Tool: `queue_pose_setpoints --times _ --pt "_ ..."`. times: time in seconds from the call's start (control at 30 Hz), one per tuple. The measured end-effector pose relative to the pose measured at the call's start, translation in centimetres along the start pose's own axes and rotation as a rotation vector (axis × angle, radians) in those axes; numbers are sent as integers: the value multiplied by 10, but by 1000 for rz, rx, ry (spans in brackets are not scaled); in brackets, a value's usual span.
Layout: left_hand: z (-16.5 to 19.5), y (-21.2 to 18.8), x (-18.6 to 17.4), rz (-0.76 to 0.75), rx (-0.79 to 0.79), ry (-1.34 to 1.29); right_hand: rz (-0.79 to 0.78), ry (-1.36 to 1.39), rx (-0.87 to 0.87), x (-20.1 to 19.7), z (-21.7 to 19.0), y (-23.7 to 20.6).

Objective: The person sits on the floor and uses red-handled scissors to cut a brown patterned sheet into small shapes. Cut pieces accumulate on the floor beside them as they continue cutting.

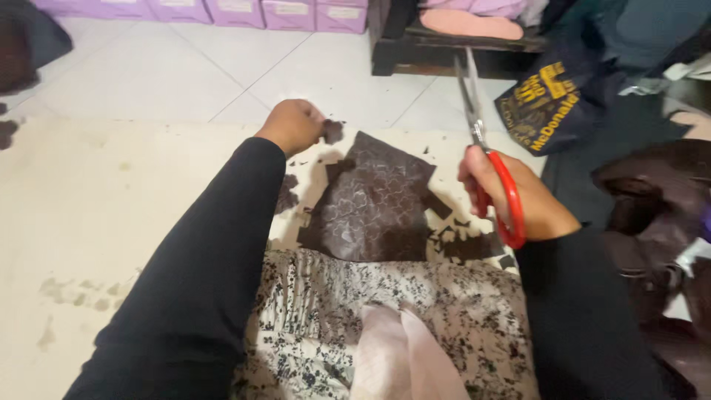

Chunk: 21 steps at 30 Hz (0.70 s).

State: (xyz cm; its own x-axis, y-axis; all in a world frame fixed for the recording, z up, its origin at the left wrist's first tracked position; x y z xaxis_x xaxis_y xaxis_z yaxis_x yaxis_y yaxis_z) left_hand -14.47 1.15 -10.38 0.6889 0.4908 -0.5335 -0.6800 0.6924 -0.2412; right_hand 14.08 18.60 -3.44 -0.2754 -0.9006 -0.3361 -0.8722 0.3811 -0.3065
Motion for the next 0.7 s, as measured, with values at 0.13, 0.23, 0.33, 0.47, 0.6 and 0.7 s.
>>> queue_pose_setpoints --times 0.13,0.23,0.33,0.47,0.6,0.7 --pt "-33 3 -19 -260 -91 908 -56 23 -21 1 -11 -2" --pt "-69 -12 -39 -199 -416 790 -46 -8 5 0 -11 -2" --pt "-82 -23 -43 -120 -530 800 -15 -15 10 2 -11 -3" --pt "-66 -12 -23 -84 -294 663 37 -64 37 5 -22 -6" --pt "-44 12 21 -211 -49 650 95 -89 78 11 -32 -12" --pt "-46 28 53 -212 -61 615 139 -164 131 12 -36 -15"
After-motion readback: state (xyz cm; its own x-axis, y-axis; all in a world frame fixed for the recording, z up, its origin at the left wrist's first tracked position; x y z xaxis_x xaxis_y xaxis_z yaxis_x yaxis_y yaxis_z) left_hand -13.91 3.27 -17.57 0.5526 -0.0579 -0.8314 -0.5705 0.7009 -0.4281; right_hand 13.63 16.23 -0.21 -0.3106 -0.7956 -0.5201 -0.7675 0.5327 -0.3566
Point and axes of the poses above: each hand's wrist, its own y-axis towards the middle knuckle, its own x-axis out of the palm, z = x × y, the point moved 5 cm from there along y, towards the middle knuckle, and after that the axes turned 5 degrees about -z, right-handed, at the moved point
